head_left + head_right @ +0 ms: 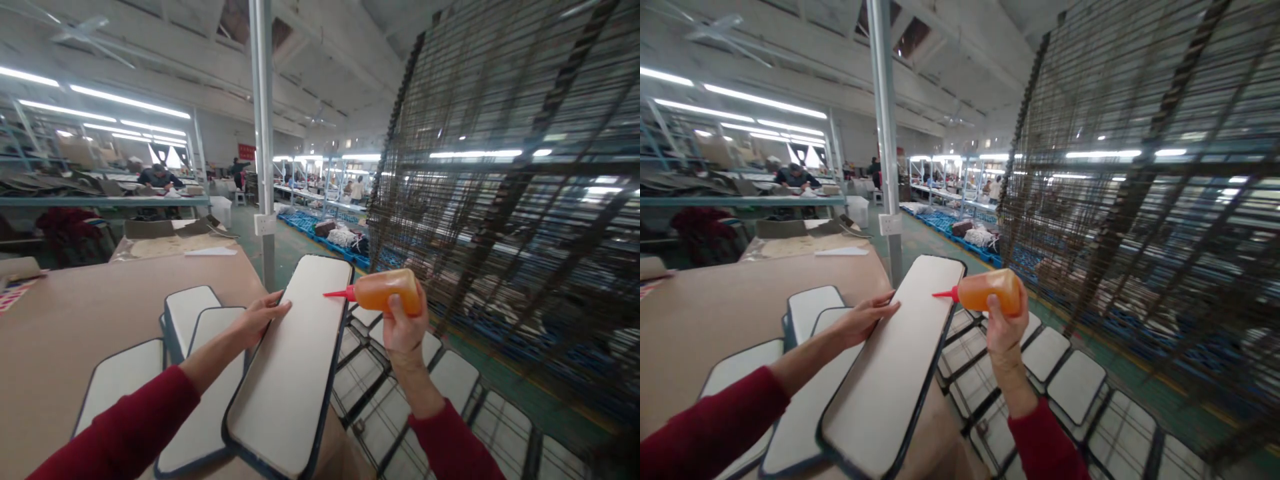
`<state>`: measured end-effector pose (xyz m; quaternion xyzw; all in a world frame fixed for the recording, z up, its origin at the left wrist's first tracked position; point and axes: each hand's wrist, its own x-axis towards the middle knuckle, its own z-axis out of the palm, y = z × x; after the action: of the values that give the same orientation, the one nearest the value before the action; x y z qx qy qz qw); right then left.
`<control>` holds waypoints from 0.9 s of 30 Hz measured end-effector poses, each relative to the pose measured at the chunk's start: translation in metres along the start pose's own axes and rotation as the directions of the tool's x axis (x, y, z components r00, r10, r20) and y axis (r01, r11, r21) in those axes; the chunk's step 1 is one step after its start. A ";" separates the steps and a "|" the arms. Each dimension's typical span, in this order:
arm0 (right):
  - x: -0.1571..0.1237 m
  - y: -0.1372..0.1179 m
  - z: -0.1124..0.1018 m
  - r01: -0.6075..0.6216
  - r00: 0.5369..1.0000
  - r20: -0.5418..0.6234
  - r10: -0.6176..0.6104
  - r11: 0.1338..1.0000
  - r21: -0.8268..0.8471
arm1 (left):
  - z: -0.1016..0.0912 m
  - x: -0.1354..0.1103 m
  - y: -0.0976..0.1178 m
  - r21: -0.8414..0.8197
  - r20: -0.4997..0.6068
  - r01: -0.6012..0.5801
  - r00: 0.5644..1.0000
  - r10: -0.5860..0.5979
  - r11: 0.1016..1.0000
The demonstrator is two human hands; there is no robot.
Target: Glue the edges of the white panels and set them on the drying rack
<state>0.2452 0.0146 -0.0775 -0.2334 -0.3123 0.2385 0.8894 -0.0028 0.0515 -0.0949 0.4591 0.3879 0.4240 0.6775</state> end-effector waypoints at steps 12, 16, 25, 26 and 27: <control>-0.108 0.003 -0.072 -0.299 0.939 0.119 0.323 0.936 -0.184 | -0.020 0.011 0.009 0.034 0.141 0.087 0.986 -0.091 0.996; -0.098 0.000 -0.064 -0.214 0.971 0.067 0.228 0.962 -0.169 | -0.015 0.012 0.011 0.063 0.167 0.093 0.981 -0.102 0.994; -0.018 -0.008 -0.035 0.027 0.985 -0.167 -0.050 0.990 -0.137 | 0.011 0.016 0.005 0.035 0.323 0.128 0.937 -0.133 0.991; -0.034 -0.008 -0.044 -0.010 0.988 -0.153 -0.014 0.988 -0.154 | 0.011 0.020 0.004 0.034 0.318 0.135 0.938 -0.139 0.990; -0.052 -0.008 -0.055 -0.063 0.993 -0.113 0.043 0.982 -0.178 | 0.010 0.025 0.002 0.038 0.313 0.141 0.938 -0.146 0.989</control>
<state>0.2481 -0.0356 -0.1347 -0.3343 -0.2774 0.2196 0.8735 0.0142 0.0725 -0.0940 0.4963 0.3103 0.2918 0.7565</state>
